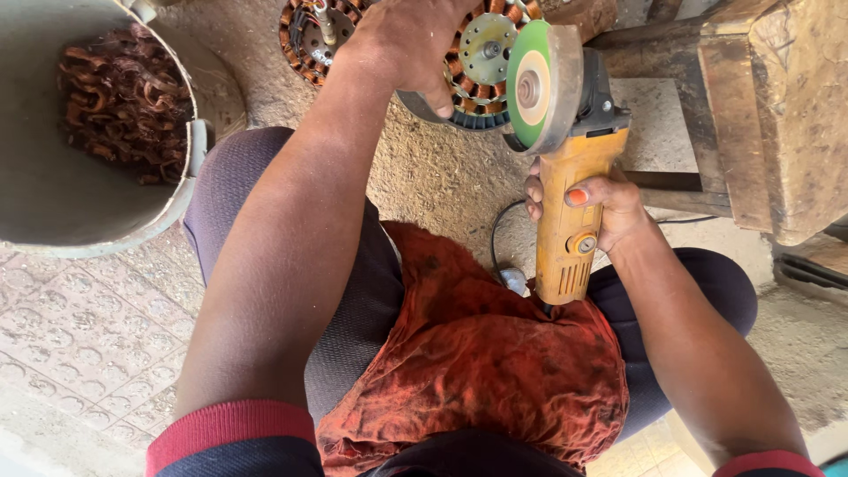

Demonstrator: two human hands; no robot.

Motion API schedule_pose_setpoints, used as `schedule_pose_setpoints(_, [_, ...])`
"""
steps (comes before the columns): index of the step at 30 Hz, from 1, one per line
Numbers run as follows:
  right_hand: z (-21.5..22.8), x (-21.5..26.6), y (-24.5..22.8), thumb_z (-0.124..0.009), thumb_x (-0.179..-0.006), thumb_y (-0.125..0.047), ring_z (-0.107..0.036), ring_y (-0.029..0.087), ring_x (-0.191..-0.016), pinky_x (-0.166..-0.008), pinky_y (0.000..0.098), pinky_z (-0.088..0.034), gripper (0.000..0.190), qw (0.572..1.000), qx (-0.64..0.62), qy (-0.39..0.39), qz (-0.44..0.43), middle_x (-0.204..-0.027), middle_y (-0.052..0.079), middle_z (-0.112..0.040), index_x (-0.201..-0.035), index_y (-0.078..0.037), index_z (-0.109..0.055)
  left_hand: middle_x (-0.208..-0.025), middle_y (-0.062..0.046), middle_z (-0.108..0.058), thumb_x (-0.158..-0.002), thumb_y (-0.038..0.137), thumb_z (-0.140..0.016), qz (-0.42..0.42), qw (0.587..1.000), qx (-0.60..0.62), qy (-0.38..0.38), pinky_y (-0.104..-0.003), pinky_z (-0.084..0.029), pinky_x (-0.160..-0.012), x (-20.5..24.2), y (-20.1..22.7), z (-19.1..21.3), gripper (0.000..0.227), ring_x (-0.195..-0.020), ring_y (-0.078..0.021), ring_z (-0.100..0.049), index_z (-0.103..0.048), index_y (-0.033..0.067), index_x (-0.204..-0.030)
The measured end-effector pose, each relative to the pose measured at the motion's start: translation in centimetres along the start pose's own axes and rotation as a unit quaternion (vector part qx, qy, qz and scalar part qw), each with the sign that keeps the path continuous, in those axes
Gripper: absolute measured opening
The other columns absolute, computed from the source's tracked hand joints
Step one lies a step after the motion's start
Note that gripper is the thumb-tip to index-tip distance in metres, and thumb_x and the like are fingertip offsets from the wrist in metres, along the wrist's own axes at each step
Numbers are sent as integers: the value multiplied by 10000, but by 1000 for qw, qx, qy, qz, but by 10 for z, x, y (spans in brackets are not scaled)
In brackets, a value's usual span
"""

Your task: The person uses an angle grinder to grind the copper windings on several circular motor stator parts. They hold each part with one hand and apply the grinder with the other, creating sparks and copper shavings that fall into a nearby bucket.

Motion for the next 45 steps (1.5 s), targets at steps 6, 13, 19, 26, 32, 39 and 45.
schedule_pose_setpoints(6, [-2,-3,2,-759,-672,-111,-622,310,-948,-821,459,-540,564,1000,-2,0,-8,-970,175,-636,-1191,72,-637,-1083,-97,-751,-355,371,-1045,20,999,-39,0,-442,-559,-855,1,1,4,1148,-1011,-299,-698,-578,157,-1382])
schedule_pose_setpoints(13, [-2,-4,3,-764,-661,-141,-625,315,-939,-830,457,-547,579,1000,3,11,-12,-959,184,-635,-1185,69,-636,-1043,-99,-756,-344,426,-1040,9,998,-68,13,-444,-556,-842,1,1,5,1132,-992,-296,-700,-608,147,-1353])
schedule_pose_setpoints(19, [-3,-6,2,-764,-671,-148,-626,321,-921,-836,454,-550,576,1000,7,6,-20,-958,190,-632,-1191,64,-634,-1008,-92,-758,-320,430,-1038,9,998,-65,21,-454,-553,-812,2,0,8,1139,-972,-299,-696,-617,159,-1344])
schedule_pose_setpoints(26, [-1,-8,3,-784,-655,-132,-630,306,-932,-820,458,-548,591,1000,1,24,-15,-966,169,-632,-1191,66,-636,-999,-77,-765,-309,457,-1031,9,996,-83,27,-455,-553,-818,3,2,9,1170,-970,-296,-698,-612,171,-1363])
schedule_pose_setpoints(32, [0,-9,2,-791,-641,-124,-639,305,-936,-815,465,-555,595,999,5,35,-13,-973,164,-643,-1185,64,-640,-1050,-81,-755,-343,419,-1038,38,998,-46,19,-480,-557,-830,2,1,6,1195,-1023,-314,-683,-562,227,-1422])
schedule_pose_setpoints(39, [2,-11,3,-790,-650,-130,-642,307,-943,-823,468,-557,590,999,9,29,-14,-974,171,-642,-1186,66,-639,-1100,-76,-746,-340,428,-1042,31,998,-52,15,-490,-554,-852,0,-2,5,1205,-1058,-315,-673,-556,221,-1423])
schedule_pose_setpoints(45, [4,-13,3,-791,-651,-137,-642,305,-950,-834,460,-554,595,999,2,26,-22,-971,172,-644,-1188,68,-638,-1117,-70,-743,-331,405,-1041,32,999,-37,17,-477,-548,-888,2,-2,8,1208,-1071,-306,-669,-565,231,-1428])
Point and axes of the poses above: each hand's wrist, its own x-axis away from the middle knuckle, its own z-axis out of the back of the hand, y = z × x, the point moved 1 cm from there along -x, towards the middle knuckle
